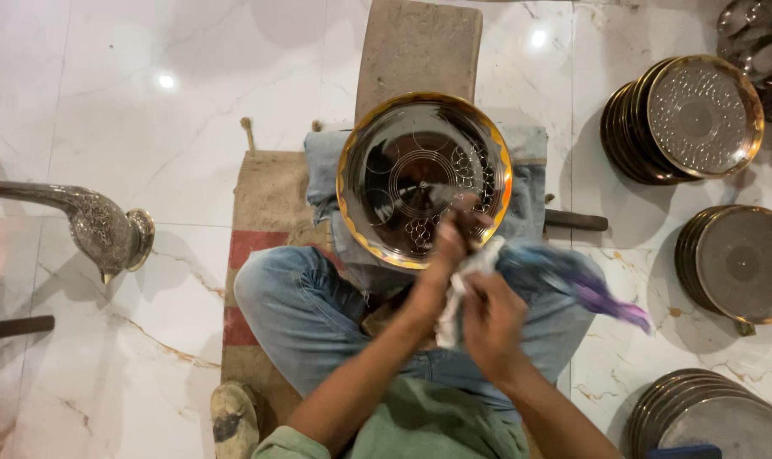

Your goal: The person sits cross-legged on the floor with a decorative metal tray on their lap and engraves patterns into it, holding a chisel against the surface with one hand and striking it with a wooden mallet in the other, repositioning the chisel repeatedly across the tray.

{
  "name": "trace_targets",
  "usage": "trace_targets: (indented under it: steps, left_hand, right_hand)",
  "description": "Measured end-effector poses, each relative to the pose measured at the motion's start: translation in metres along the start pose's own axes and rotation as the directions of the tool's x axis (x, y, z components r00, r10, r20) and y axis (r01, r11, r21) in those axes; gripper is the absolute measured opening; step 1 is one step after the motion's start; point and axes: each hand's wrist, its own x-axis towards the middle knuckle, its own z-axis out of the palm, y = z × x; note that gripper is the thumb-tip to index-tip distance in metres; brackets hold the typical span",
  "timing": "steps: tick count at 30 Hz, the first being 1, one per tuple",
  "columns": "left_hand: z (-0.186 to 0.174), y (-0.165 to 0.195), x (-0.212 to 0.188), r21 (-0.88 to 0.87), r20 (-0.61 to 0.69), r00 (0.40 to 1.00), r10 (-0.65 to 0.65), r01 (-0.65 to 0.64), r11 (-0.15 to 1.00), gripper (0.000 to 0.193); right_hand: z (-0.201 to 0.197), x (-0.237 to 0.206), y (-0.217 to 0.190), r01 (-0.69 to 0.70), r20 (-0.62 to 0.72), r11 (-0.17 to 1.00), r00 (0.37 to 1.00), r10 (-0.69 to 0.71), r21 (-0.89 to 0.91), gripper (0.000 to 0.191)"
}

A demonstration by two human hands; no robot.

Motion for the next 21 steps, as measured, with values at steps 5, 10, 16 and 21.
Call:
trace_targets:
  steps: [5,10,16,21]
  left_hand:
    - [0.015,0.03,-0.014,0.14,0.063,0.99,0.126,-0.133,0.981,0.1]
    - [0.036,0.042,-0.039,0.491,0.146,0.973,0.18,-0.229,0.84,0.113]
    - [0.031,0.024,-0.036,0.376,-0.063,0.977,0.206,-0.168,0.911,0.124]
    - [0.016,0.02,-0.024,0.416,-0.05,0.911,0.409,-0.353,0.838,0.114]
  right_hand:
    - [0.038,0.044,-0.035,0.38,-0.288,0.921,0.875,-0.39,-0.091,0.015]
    - [0.031,0.045,-0.03,0.353,-0.291,0.927,0.906,-0.306,0.124,0.027]
    - [0.032,0.014,-0.004,0.01,-0.031,0.965,1.0,-0.002,0.263,0.029]
    - [0.026,0.001,-0.002,-0.075,0.174,0.944,0.985,0.019,0.322,0.029]
